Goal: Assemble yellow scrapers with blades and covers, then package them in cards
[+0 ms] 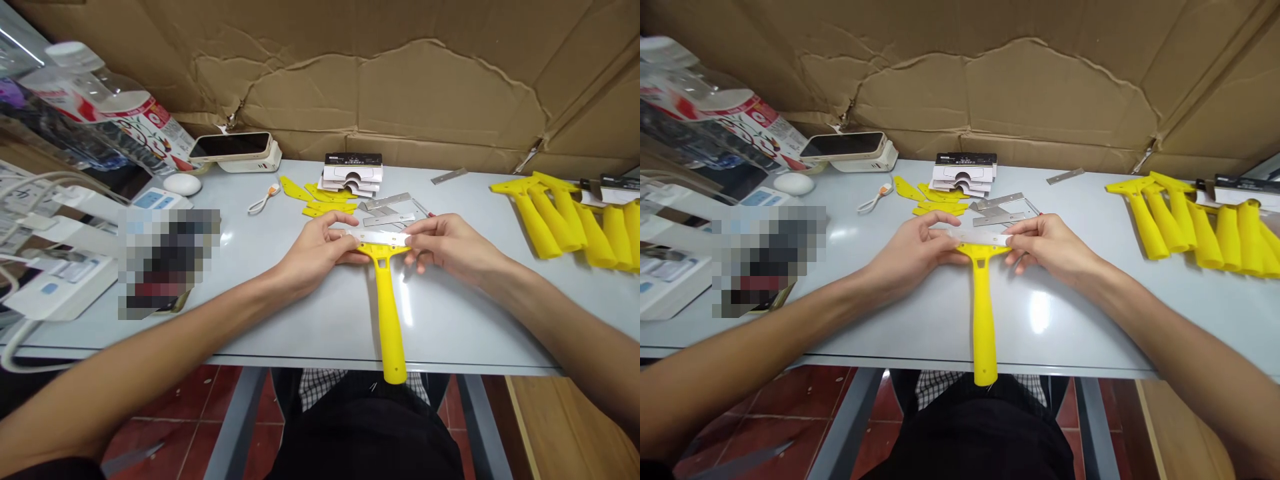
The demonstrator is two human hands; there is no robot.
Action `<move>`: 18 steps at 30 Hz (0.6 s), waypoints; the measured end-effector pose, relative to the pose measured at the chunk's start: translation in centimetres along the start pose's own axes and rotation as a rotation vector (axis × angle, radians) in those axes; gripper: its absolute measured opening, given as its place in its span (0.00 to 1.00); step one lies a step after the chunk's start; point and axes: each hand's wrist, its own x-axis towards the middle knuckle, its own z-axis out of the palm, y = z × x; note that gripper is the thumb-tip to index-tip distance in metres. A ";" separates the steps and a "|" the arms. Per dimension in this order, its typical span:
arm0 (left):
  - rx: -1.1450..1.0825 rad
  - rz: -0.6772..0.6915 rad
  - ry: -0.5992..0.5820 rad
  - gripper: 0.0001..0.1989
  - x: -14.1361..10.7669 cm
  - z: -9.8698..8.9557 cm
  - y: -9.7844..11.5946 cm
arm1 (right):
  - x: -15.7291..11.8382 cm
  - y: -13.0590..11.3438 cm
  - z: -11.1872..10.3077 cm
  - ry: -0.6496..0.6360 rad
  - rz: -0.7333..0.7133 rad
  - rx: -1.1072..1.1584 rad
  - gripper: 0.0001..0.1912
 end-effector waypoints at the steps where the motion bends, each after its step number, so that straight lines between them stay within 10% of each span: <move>1: 0.007 0.005 -0.003 0.15 0.0 0.0 0.0 | 0.0 0.1 0.0 0.014 -0.004 0.008 0.12; 18: -0.011 0.026 -0.030 0.17 -0.1 -0.3 -0.3 | -0.3 0.8 0.7 0.037 -0.081 0.059 0.13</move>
